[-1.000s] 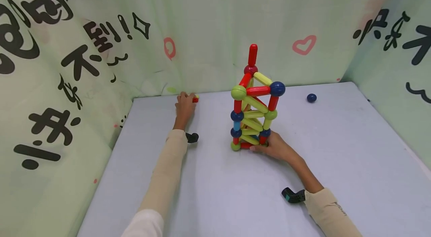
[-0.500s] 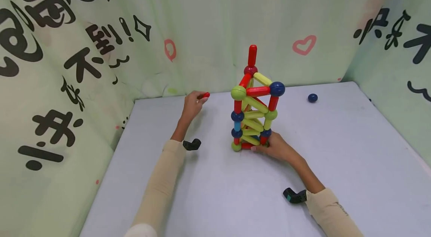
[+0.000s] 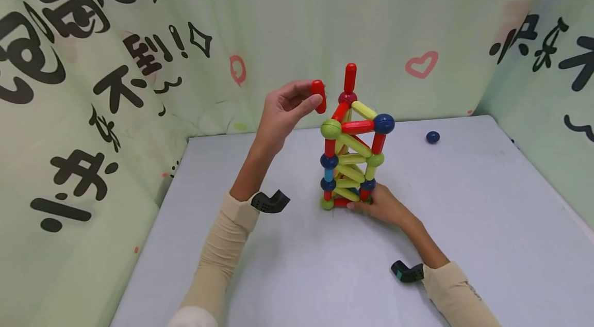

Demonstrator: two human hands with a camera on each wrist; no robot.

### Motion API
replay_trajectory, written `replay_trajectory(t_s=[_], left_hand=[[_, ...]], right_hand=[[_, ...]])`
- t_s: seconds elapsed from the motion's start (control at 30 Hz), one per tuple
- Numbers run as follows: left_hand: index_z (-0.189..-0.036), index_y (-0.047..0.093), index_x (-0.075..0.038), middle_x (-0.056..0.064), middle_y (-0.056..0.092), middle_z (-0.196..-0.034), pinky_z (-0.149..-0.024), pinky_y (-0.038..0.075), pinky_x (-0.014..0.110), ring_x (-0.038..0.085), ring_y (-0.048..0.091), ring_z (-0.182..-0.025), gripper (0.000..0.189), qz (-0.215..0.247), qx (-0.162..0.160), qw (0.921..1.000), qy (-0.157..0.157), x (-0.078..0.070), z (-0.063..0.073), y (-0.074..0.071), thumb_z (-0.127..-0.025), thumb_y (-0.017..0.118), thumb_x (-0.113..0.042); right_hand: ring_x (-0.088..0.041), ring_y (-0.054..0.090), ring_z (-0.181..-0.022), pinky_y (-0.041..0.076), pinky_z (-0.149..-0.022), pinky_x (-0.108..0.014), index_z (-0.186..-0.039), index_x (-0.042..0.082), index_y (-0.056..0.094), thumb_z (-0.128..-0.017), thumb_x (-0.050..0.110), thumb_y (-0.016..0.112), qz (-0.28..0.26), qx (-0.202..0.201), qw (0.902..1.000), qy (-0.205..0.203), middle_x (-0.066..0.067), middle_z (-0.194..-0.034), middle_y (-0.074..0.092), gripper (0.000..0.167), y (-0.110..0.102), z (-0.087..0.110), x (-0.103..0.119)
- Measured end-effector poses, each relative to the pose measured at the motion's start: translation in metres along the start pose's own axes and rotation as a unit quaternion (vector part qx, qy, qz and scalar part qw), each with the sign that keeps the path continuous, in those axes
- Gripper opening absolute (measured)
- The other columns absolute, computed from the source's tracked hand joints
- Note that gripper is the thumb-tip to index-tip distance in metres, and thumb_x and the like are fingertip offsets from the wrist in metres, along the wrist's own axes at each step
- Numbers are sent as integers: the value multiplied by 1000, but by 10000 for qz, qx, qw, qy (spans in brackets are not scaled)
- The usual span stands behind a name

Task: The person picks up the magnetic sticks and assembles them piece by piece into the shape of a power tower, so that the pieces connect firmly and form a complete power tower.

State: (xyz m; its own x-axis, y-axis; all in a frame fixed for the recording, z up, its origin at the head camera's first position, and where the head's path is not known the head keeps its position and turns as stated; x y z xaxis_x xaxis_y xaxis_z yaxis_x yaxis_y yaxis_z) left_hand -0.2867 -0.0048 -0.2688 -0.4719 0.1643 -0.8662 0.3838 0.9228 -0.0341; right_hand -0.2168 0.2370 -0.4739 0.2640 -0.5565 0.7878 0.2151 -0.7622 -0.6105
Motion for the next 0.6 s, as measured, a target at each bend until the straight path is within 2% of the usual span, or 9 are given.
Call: replay_trajectory(t_s=[0.2,0.3,0.4,0.5,0.57,0.6], left_hand=[[-120,62,5,17,67,-108,-89,55,31,20,65,-99,30,-257,525,9983,55,-6,2,11,-91,64,0],[-120,62,5,18,66,-110,-88,55,31,20,64,-99,30,-365,621,9973,109,-6,3,14,-91,64,-1],[-123,61,3,17,66,-112,-88,54,31,20,64,-101,30,-466,581,9971,131,-3,3,11,-94,61,-5],[-122,62,0,16,68,-109,-86,54,30,21,65,-100,27,-672,310,9972,49,14,-3,0,-99,55,-12],[-118,64,-2,15,69,-104,-83,53,28,21,65,-97,27,-1059,-31,9944,-57,36,-9,-13,-101,54,-19],[-116,66,-3,15,70,-102,-82,52,28,20,66,-95,27,-1350,-232,9904,-166,50,-11,-21,-101,54,-23]], right_hand=[[-28,60,-118,46,-102,-51,-140,10,43,-85,19,76,-89,37,9999,-29,-11,-130,62,65,1,0,1],[-28,60,-118,46,-102,-50,-140,10,43,-85,19,76,-66,25,10000,-52,-11,-130,62,65,1,0,0],[-27,60,-118,47,-102,-50,-140,10,44,-85,19,77,-20,13,10000,-39,-12,-130,63,65,0,-1,0],[-28,60,-117,47,-101,-50,-139,9,45,-84,18,78,15,-46,10000,-10,-13,-129,63,65,0,0,0],[-30,60,-117,47,-101,-52,-139,8,45,-83,18,78,44,-125,9999,12,-14,-129,63,66,1,0,1],[-31,60,-118,47,-101,-52,-139,7,45,-83,18,79,88,-175,9998,24,-15,-129,62,66,1,0,1]])
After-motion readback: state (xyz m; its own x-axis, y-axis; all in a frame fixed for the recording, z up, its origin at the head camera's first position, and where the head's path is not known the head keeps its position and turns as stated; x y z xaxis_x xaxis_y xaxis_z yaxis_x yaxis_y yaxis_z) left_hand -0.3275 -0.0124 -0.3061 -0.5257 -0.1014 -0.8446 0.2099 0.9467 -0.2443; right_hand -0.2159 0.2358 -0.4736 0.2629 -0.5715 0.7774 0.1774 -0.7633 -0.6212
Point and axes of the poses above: each hand's wrist, its own z-axis away from the middle knuckle, its own y-axis out of the palm, x = y × z, the point moved 2 cm from there along -z, towards the middle knuckle
